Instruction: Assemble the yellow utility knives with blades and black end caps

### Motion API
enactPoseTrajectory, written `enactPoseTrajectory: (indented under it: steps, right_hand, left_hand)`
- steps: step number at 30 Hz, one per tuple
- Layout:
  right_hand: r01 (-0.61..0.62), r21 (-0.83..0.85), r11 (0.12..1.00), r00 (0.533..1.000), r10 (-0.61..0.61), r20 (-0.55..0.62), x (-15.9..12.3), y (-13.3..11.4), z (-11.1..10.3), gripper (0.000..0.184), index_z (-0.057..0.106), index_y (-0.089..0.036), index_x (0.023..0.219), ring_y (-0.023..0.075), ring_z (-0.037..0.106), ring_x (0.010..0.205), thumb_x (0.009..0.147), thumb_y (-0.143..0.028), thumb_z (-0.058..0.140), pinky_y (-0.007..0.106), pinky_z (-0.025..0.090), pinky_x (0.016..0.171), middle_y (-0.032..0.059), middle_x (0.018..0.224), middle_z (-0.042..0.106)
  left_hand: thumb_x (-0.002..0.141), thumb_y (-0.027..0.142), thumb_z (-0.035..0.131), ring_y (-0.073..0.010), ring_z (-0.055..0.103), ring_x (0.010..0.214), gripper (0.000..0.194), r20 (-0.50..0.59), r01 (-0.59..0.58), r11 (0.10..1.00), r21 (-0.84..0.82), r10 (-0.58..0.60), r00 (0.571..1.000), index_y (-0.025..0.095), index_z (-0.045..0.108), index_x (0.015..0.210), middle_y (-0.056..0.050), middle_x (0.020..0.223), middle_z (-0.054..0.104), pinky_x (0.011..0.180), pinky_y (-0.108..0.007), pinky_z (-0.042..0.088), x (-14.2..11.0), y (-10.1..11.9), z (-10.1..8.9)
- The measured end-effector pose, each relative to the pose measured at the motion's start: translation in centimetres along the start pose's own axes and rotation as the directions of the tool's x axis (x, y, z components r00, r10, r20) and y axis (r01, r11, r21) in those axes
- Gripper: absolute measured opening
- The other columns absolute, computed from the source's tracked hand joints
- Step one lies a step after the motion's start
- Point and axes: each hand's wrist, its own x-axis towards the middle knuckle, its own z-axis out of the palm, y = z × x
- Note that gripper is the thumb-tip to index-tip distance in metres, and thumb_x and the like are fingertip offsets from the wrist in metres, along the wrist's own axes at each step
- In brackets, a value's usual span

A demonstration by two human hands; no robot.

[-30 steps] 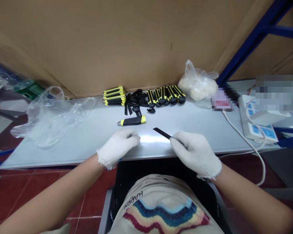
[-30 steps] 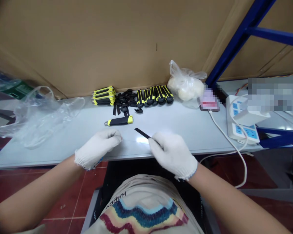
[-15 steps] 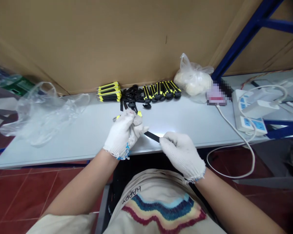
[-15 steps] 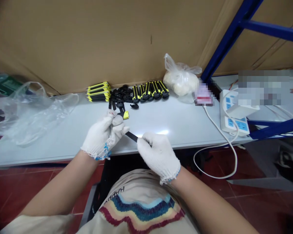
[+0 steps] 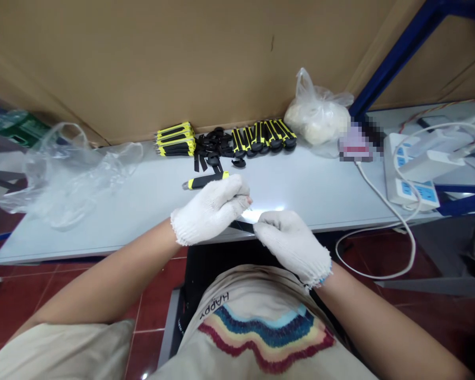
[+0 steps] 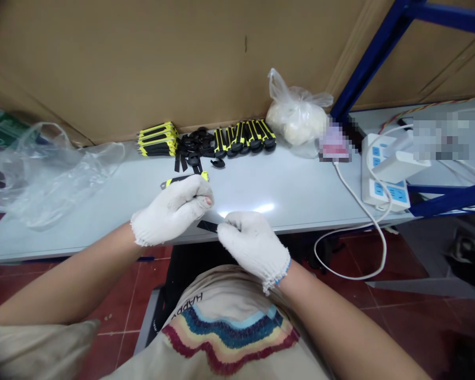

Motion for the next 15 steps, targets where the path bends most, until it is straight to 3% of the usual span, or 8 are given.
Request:
enactPoseTrajectory:
  steps: [6, 10, 15]
  right_hand:
    - [-0.160, 0.229, 0.960, 0.982, 0.132, 0.132, -0.1, 0.1, -0.1, 0.023, 0.041, -0.024, 0.062, 0.0120, 0.033, 0.052, 0.081, -0.023, 0.055, 0.029, 0.023, 0.048, -0.0048, 0.055, 0.035]
    - [-0.295, 0.343, 0.892, 0.944, 0.218, 0.247, -0.4, -0.4, 0.1, 0.026, 0.039, -0.024, 0.062, 0.0101, 0.028, 0.047, 0.076, -0.023, 0.061, 0.028, 0.020, 0.044, -0.0064, 0.052, 0.034]
    - [-0.430, 0.427, 0.795, 0.889, 0.293, 0.351, -0.6, -0.8, 0.1, 0.024, 0.042, -0.024, 0.069, 0.0090, 0.025, 0.046, 0.080, -0.023, 0.063, 0.026, 0.019, 0.044, -0.0081, 0.053, 0.034]
  left_hand:
    - [0.084, 0.006, 0.073, -0.0203, 0.049, 0.070, 0.015, 0.148, -0.045, 0.998, 0.044, 0.038, 0.988, 0.020, 0.078, 0.087, -0.003, 0.076, 0.065, 0.071, -0.030, 0.033, -0.1, 1.0, 0.4]
    - [0.089, 0.015, 0.071, -0.0198, 0.049, 0.068, 0.006, 0.255, -0.098, 0.989, 0.107, 0.068, 0.965, 0.020, 0.075, 0.086, -0.003, 0.076, 0.064, 0.069, -0.031, 0.033, 0.2, 1.2, 0.4]
    - [0.101, 0.027, 0.057, -0.0185, 0.052, 0.067, 0.014, 0.442, -0.304, 0.900, 0.312, 0.146, 0.885, 0.020, 0.063, 0.091, -0.001, 0.078, 0.061, 0.064, -0.031, 0.035, 0.3, 0.9, 0.0]
